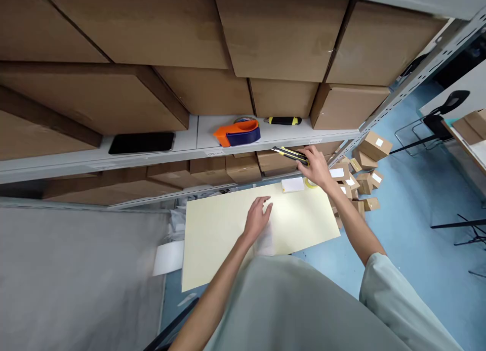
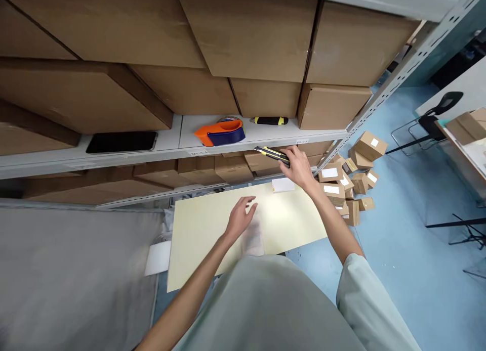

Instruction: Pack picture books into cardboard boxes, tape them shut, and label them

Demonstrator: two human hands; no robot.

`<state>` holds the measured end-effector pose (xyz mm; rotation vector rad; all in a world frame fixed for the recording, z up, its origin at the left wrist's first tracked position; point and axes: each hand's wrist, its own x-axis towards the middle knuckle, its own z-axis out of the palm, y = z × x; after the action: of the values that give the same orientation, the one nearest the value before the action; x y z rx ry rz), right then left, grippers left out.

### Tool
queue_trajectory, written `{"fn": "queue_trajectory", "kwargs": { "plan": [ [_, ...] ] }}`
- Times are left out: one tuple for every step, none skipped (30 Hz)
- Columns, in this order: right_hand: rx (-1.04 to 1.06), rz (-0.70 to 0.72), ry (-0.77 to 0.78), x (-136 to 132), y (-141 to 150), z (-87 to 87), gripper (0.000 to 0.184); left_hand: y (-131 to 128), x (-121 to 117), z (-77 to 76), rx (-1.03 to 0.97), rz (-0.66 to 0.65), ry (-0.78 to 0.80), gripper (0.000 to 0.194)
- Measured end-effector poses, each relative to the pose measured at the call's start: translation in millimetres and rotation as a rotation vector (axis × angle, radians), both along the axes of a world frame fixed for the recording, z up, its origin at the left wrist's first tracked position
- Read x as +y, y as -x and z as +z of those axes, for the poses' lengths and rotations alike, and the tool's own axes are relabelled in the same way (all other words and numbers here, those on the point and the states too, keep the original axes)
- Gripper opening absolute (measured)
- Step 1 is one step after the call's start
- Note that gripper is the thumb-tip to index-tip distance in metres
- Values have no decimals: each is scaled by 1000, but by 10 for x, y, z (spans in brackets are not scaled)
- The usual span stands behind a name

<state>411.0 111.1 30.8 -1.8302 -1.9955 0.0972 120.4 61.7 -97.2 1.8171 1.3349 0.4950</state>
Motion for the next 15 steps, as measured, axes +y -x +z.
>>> {"fn": "queue_trajectory", "kwargs": {
  "plan": [
    [-13, 18, -8, 105, -63, 18, 44, -115, 146, 186, -23, -5, -71, 33],
    [-24, 37, -11, 210, -118, 34, 45, -227, 293, 373, -41, -15, -137, 34],
    [-35, 53, -10, 313, -164, 46, 46, -334, 438, 553, -47, -22, -191, 34],
    [-46, 67, -7, 415, -202, 56, 47, -434, 572, 720, -45, -22, -232, 34],
    [-59, 77, -2, 515, -232, 63, 47, -525, 692, 867, -40, -17, -262, 34],
    [-74, 84, 5, 612, -257, 66, 47, -606, 793, 991, -36, -8, -287, 35],
    [-92, 89, 12, 705, -276, 67, 47, -673, 872, 1089, -32, 0, -308, 35],
    [-111, 91, 19, 793, -290, 65, 47, -725, 927, 1162, -30, 8, -324, 35],
    [-131, 94, 28, 874, -300, 62, 47, -761, 959, 1210, -29, 16, -337, 35],
    [-151, 96, 40, 949, -307, 57, 46, -780, 968, 1236, -33, 22, -348, 35],
    [-171, 97, 53, 1014, -311, 52, 46, -782, 957, 1244, -41, 26, -358, 34],
    [-188, 98, 66, 1072, -311, 46, 46, -769, 930, 1236, -52, 27, -365, 33],
    [-204, 100, 78, 1121, -308, 39, 46, -743, 890, 1216, -63, 28, -369, 32],
    [-218, 102, 87, 1162, -303, 30, 46, -705, 842, 1186, -71, 32, -369, 31],
    [-230, 104, 92, 1197, -295, 20, 47, -660, 790, 1148, -73, 39, -362, 30]
  ]
}}
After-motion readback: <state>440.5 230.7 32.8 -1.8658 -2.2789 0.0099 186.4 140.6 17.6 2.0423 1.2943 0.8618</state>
